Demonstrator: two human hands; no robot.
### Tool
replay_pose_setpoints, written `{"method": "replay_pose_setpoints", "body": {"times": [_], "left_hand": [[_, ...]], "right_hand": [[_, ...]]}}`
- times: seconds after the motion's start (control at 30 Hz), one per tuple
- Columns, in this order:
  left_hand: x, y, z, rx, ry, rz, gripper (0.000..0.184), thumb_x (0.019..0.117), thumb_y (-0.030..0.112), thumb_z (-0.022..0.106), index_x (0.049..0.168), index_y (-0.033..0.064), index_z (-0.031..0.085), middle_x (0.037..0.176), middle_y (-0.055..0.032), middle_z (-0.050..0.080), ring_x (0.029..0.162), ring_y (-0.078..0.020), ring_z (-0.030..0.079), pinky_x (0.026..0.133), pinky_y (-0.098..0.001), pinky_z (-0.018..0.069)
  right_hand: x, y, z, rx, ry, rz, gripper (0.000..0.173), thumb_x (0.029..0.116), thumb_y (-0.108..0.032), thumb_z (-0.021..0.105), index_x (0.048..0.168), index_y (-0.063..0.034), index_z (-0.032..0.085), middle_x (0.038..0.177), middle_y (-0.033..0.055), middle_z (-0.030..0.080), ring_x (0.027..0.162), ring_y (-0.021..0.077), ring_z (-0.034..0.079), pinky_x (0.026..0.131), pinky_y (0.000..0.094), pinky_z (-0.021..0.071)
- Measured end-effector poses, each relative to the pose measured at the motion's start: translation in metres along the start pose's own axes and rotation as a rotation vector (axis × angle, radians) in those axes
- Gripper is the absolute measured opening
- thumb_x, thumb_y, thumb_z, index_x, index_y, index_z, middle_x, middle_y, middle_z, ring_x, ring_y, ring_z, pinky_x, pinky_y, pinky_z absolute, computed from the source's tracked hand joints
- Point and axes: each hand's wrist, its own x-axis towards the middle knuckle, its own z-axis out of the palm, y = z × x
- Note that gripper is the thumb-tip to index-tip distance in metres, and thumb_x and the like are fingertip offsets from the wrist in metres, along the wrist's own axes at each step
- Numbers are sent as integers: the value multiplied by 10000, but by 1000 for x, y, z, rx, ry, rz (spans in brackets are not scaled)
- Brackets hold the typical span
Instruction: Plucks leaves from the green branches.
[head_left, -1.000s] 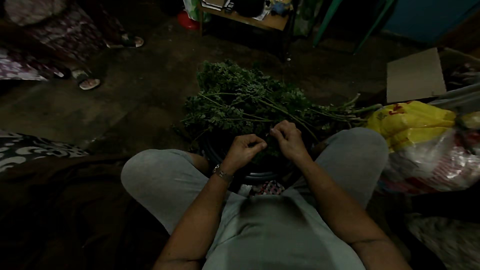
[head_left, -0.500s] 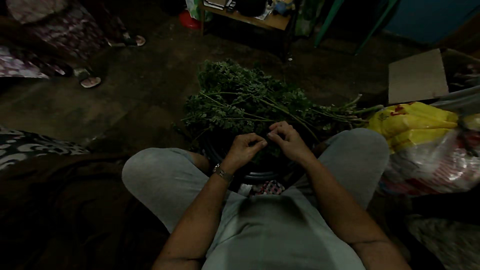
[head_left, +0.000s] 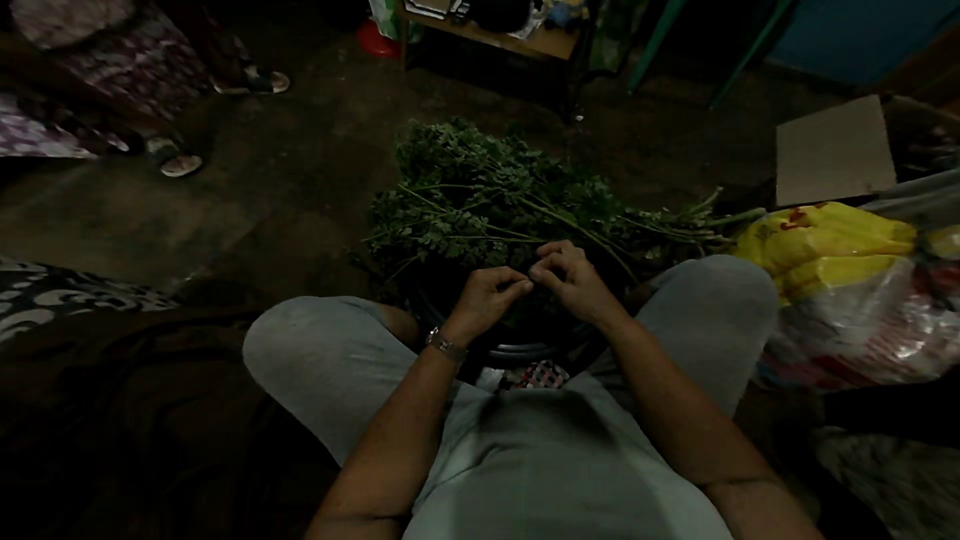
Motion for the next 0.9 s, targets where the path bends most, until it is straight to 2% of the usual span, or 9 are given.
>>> {"method": "replay_pose_setpoints", "body": {"times": [0.17,0.27,0.4,0.53,0.6,0.63,0.73,0.83,0.9], "left_hand": [[1,-1,0,23,-22,12,107,972,82,669,958,-2,734,876,-21,688,762,-10,611,741,-187,522],[0,-2,-1,35,-15,49,108,967,92,675,958,7,741,882,-18,688,782,-9,611,753,-193,516],[0,-4,-3,3,5,72,107,967,94,675,967,15,746,897,-19,685,797,-24,626,771,-205,535],[1,-7,-4,-10,26,108,100,966,91,679,974,27,755,894,-5,688,811,-17,630,777,-195,534],[1,-10,-3,-9,42,136,98,962,90,683,973,29,759,879,-3,686,807,-13,627,771,-192,531],[2,-10,-4,-10,46,145,97,960,90,685,971,30,760,880,0,686,812,-8,626,774,-189,529],[1,-10,-5,-12,33,142,95,959,82,682,974,26,758,901,-7,694,830,-6,632,785,-191,532],[0,-4,-8,18,-81,46,167,978,126,671,1074,5,734,977,-46,719,864,-26,650,828,-227,543],[1,-1,-9,-5,-167,-29,277,968,181,693,1167,-11,692,960,-42,704,814,-22,626,786,-222,535]], "right_hand": [[-1,-1,7,-22,24,-17,172,1008,-105,613,934,34,683,1290,196,575,1250,366,498,1056,583,368],[1,-2,2,-34,95,62,208,1046,-105,548,1067,65,667,1307,225,568,1248,387,515,1058,589,386],[1,-2,-14,21,177,123,381,1113,-219,387,1233,-12,683,1380,189,566,1310,371,491,1071,593,389],[3,-4,-20,56,8,266,547,1120,-414,290,1235,-32,664,1347,201,585,1305,401,479,1067,644,352],[1,-10,-23,66,-99,313,518,1110,-422,358,1265,-27,655,1373,199,578,1291,371,513,1057,609,397],[0,-11,-23,101,-119,322,449,1102,-387,433,1270,-29,648,1369,174,581,1245,308,556,1030,538,450],[-1,-8,-16,219,-77,225,222,1055,-191,571,1127,-7,671,1232,108,630,1052,165,618,906,372,518],[-2,-4,-12,246,-52,147,151,1037,-132,586,1059,-10,672,1194,87,636,1016,132,618,877,341,523],[-2,-5,-10,239,-42,115,137,1035,-119,584,1024,-12,669,1163,85,636,1003,125,614,868,327,521]]}}
